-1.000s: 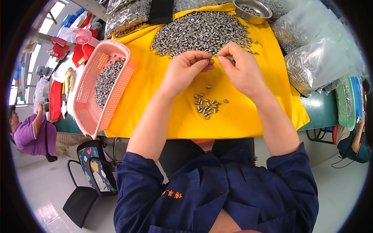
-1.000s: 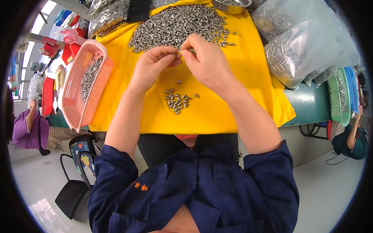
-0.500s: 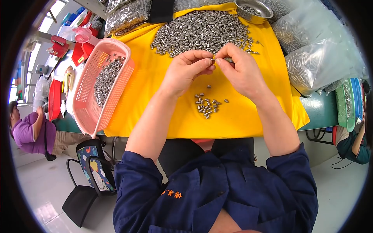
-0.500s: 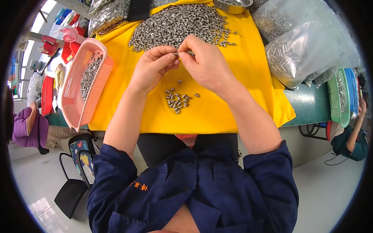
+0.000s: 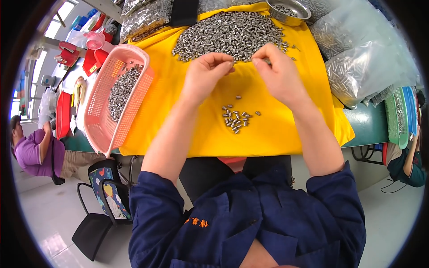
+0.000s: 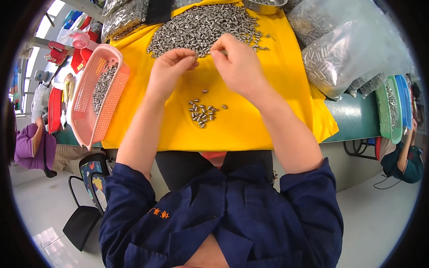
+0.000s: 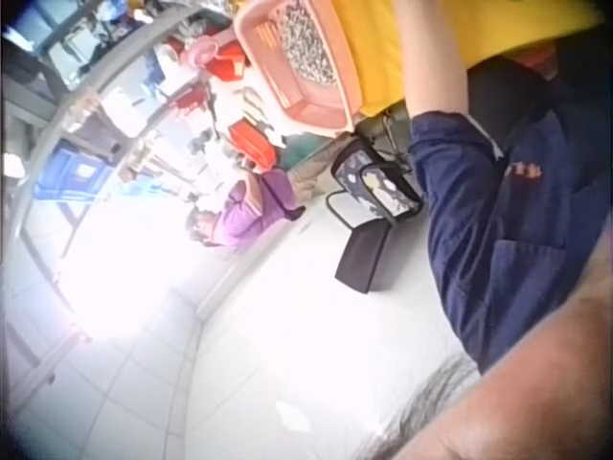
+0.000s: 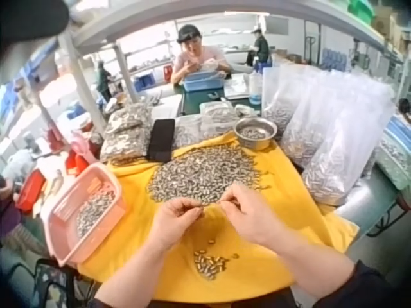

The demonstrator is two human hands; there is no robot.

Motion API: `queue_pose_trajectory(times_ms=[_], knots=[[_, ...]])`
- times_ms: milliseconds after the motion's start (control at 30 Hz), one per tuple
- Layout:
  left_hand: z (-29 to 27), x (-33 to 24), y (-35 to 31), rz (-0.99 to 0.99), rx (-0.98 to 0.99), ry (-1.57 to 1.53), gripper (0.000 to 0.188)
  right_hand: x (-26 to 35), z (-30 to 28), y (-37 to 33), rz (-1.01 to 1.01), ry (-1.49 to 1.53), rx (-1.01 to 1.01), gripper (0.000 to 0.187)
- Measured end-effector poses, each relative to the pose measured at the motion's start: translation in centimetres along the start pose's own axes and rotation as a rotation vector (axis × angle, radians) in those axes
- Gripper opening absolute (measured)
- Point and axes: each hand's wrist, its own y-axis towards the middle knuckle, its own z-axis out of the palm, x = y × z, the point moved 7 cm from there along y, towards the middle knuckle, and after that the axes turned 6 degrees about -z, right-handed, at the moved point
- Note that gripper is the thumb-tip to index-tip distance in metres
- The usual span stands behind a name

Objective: Inspecting and sorting small metal hardware components at a manufacturing workbench.

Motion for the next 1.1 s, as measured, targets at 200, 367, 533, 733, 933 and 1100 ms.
queue_pose_trajectory(times_ms=[200, 367, 533, 733, 933, 1100], knots=[[4.6, -1.2, -4.4, 0.361, 0.344, 0.868, 0.019, -0.1, -0.9, 0.1, 0.022, 0.025, -0.029, 0.008], [2.6, -3.0, -3.2, 0.465, 0.176, 0.794, 0.019, 0.4, -0.9, 0.1, 0.028, 0.101, -0.019, 0.007], [-0.5, -2.3, 0.9, 0.265, -0.129, 1.117, 0.018, 0.5, -0.7, 0.2, 0.022, 0.04, -0.012, 0.008], [0.3, -1.9, 1.5, 0.24, -0.016, 1.149, 0.016, 0.4, -0.6, 0.1, -0.005, 0.033, -0.021, 0.008], [0.8, -2.4, 1.3, 0.308, 0.006, 1.154, 0.015, 0.2, -0.5, 0.0, 0.017, 0.031, 0.012, 0.008], [0.4, -0.4, 0.0, -0.052, 0.089, 0.138, 0.013, 0.5, 0.0, -0.1, 0.02, 0.034, 0.087, 0.008]])
